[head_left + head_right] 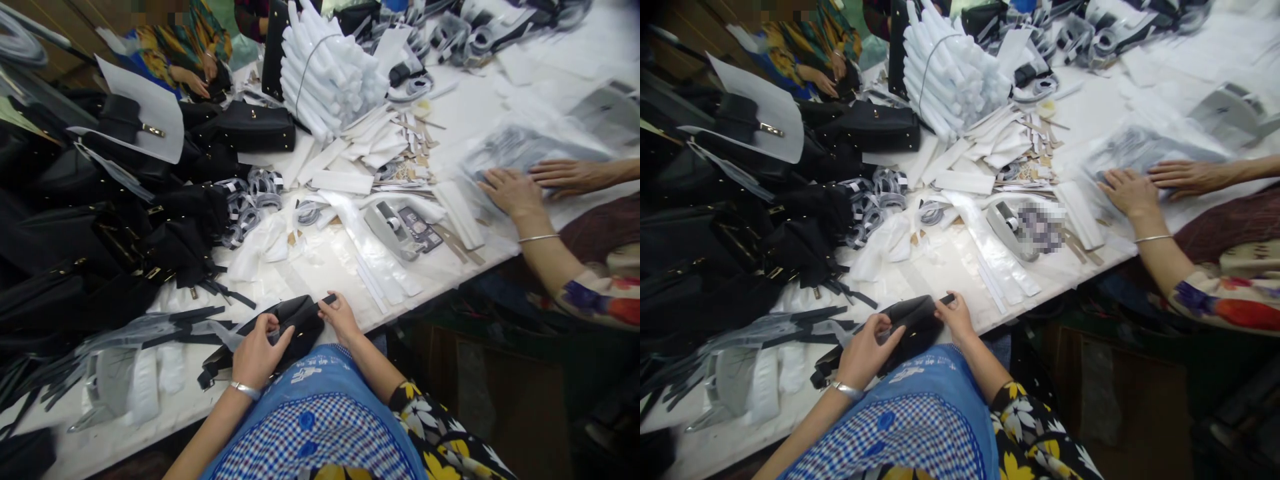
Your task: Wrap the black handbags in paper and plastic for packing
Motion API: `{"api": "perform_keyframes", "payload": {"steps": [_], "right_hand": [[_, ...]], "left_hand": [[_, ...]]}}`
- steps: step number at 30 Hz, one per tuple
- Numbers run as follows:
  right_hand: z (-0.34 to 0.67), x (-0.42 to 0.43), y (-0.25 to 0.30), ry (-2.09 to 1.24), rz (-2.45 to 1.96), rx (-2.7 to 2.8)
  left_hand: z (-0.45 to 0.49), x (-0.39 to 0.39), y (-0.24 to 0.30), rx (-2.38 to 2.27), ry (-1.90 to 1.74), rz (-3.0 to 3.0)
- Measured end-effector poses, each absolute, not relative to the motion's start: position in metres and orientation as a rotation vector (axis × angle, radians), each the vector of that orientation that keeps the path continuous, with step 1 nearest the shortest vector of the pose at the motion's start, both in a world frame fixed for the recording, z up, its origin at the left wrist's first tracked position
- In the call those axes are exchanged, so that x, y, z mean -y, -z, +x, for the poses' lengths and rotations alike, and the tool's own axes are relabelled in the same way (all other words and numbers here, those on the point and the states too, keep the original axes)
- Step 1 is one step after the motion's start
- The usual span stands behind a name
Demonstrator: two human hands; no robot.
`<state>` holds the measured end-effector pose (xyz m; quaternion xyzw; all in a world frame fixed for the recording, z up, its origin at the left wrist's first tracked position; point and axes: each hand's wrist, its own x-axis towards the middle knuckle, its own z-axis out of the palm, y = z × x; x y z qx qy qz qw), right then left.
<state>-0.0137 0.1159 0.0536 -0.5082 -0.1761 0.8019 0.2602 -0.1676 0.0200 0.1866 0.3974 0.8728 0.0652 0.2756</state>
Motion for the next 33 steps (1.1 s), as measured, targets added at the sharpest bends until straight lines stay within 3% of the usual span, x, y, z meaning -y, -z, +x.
{"api": "perform_keyframes", "payload": {"steps": [7, 21, 33], "right_hand": [[-0.025, -0.091, -0.080, -2.438, -1.246, 0.538], [-0.027, -0.077, -0.083, -2.419, -1.212, 0.801], [-0.033, -0.064, -0.067, -2.376, -1.281, 0.928]], "left_hand": [[-0.184, -0.032, -0.179, -2.029, -0.227, 0.871], [-0.193, -0.056, -0.171, -1.909, -0.120, 0.683], [-0.182, -0.043, -0.167, -1.826, -0.362, 0.510]]}}
